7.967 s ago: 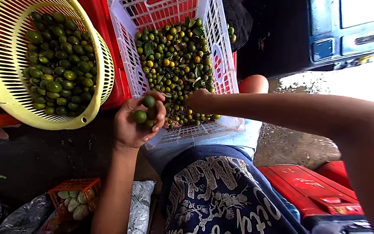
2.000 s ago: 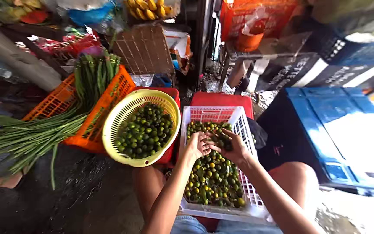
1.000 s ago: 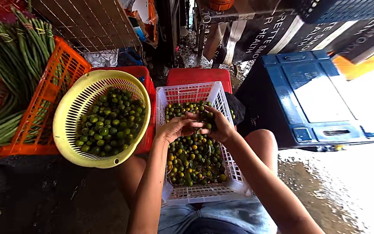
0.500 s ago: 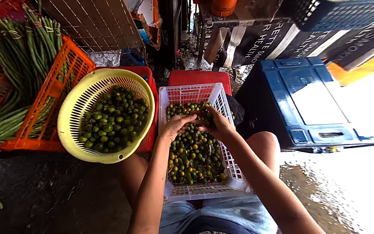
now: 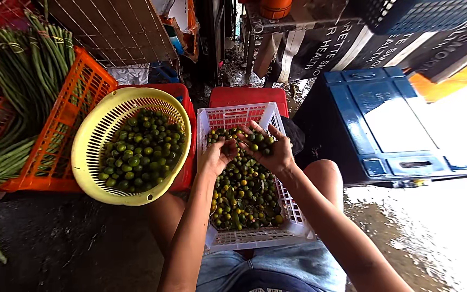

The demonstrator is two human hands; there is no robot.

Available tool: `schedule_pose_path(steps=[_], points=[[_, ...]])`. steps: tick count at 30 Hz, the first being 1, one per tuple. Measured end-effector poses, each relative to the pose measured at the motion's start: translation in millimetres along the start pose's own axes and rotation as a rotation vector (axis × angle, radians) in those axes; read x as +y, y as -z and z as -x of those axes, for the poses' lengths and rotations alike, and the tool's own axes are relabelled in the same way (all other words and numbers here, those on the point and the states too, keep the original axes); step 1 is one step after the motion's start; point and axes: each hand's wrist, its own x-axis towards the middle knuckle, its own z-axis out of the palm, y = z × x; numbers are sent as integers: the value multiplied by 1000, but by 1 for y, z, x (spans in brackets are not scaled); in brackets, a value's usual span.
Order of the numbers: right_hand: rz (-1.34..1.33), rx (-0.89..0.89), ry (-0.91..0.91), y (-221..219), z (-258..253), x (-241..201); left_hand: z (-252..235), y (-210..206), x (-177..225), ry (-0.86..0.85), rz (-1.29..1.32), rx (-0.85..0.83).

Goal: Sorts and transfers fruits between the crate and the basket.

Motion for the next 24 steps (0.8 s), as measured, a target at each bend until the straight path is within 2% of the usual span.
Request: schedule_pose_path(steps=[2, 4, 5, 6, 8, 10, 13, 15, 18, 21, 22, 23, 24], points=[[180, -82, 78, 0, 0, 7, 3, -18, -21, 89, 170, -28], [717, -143, 289, 2, -1, 21, 15, -42, -41, 131, 325, -18], [945, -119, 379, 2, -1, 29, 20, -49, -49, 112, 409, -25], [1048, -88, 431, 5, 0, 38, 23, -53, -54, 82, 493, -16], [1075, -97, 513, 10, 5, 47, 23, -52, -58, 33, 575, 1], [1031, -133, 604, 11, 9, 45, 26, -50, -54, 27, 556, 62], [1024, -78, 787, 10, 16, 32, 35, -40, -41, -49, 516, 50], [1025, 37, 875, 11, 14, 20, 48, -36, -20, -213, 398, 98], [1020, 199, 842, 14, 11, 11, 87, -22, 37, -646, 147, 163], [1149, 283, 751, 8, 12, 12, 119, 20, 92, -1125, -271, 552], [1235, 287, 716, 6, 11, 12, 121, 41, 105, -1219, -457, 725], [1337, 280, 665, 4, 6, 11, 120, 64, 114, -1208, -643, 869], [1459, 270, 600, 2, -2, 9, 120, 83, 121, -1095, -816, 946]])
